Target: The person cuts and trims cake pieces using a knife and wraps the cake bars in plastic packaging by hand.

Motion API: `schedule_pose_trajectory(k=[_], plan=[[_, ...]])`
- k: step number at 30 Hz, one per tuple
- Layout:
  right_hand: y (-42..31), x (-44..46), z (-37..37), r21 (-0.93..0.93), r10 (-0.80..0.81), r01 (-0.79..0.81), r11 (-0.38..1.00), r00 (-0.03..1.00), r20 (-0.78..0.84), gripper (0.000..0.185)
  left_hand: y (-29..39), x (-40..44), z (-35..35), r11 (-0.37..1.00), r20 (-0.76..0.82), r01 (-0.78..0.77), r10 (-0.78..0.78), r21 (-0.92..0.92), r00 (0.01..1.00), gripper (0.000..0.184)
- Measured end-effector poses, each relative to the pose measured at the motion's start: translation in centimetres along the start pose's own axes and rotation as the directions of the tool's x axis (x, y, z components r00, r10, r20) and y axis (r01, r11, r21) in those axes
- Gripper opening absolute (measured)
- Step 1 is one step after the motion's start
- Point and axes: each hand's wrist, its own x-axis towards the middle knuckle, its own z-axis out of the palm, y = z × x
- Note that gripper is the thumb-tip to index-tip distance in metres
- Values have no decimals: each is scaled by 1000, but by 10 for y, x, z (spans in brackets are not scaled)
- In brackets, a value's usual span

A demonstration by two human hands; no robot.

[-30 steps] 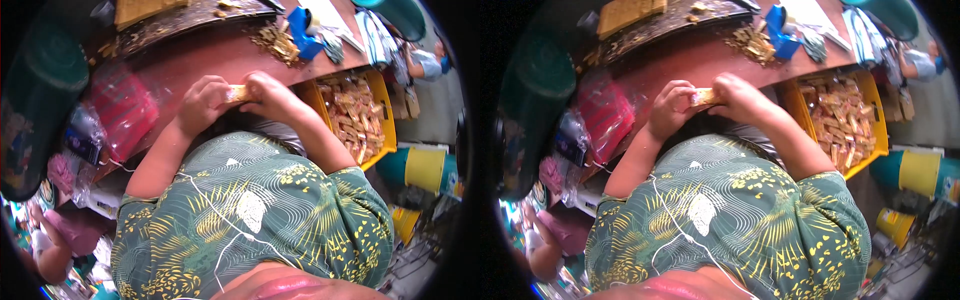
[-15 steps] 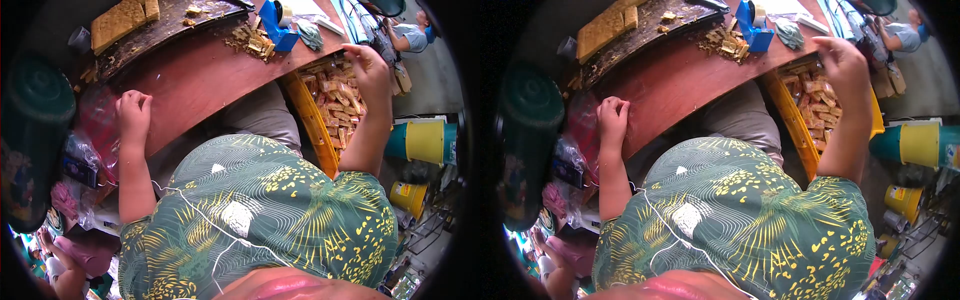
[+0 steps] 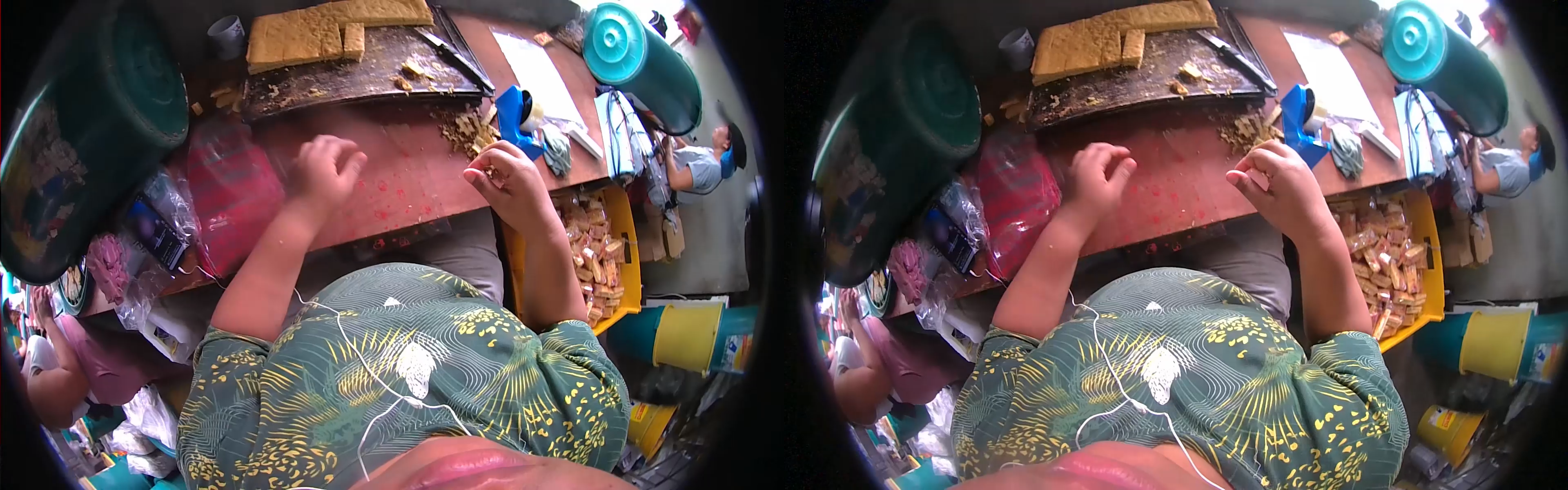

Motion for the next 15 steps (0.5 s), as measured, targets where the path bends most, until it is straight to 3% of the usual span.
schedule_pose_trajectory(k=[1, 4, 6, 8, 11, 12, 13, 14, 15], plan=[[2, 6, 3, -14, -42, 42, 999, 999, 1, 23, -17, 10, 5, 992, -134, 23, -6, 127, 991, 38], [8, 37, 14, -26, -153, 153, 988, 988, 18, 23, -42, 19, 8, 946, -258, 24, 63, 323, 964, 29], [4, 66, 24, 7, -185, 185, 983, 982, 33, 23, -47, 17, 10, 970, -161, -37, 77, 239, 984, 27], [9, 105, 38, -80, -199, 201, 976, 979, 36, 24, -37, 14, 11, 958, -161, -69, 118, 278, 980, 17], [14, 162, 64, -169, -227, 222, 960, 974, -9, 26, -35, 17, 3, 992, -84, -74, 82, 98, 993, 17], [14, 181, 73, -207, -238, 228, 951, 971, -22, 30, -35, 18, 4, 995, -101, -73, 79, 66, 992, 21], [11, 201, 80, -223, -105, 110, 968, 994, 34, 39, -36, 18, 6, 997, -119, -72, 76, 37, 990, 24], [20, 222, 94, -255, -120, 122, 959, 993, 22, 46, -40, 19, 8, 997, -135, -70, 71, 10, 988, 28], [17, 236, 103, -309, -84, 84, 947, 996, 14, 52, -47, 19, 11, 995, -129, -89, 95, 51, 987, 44]])
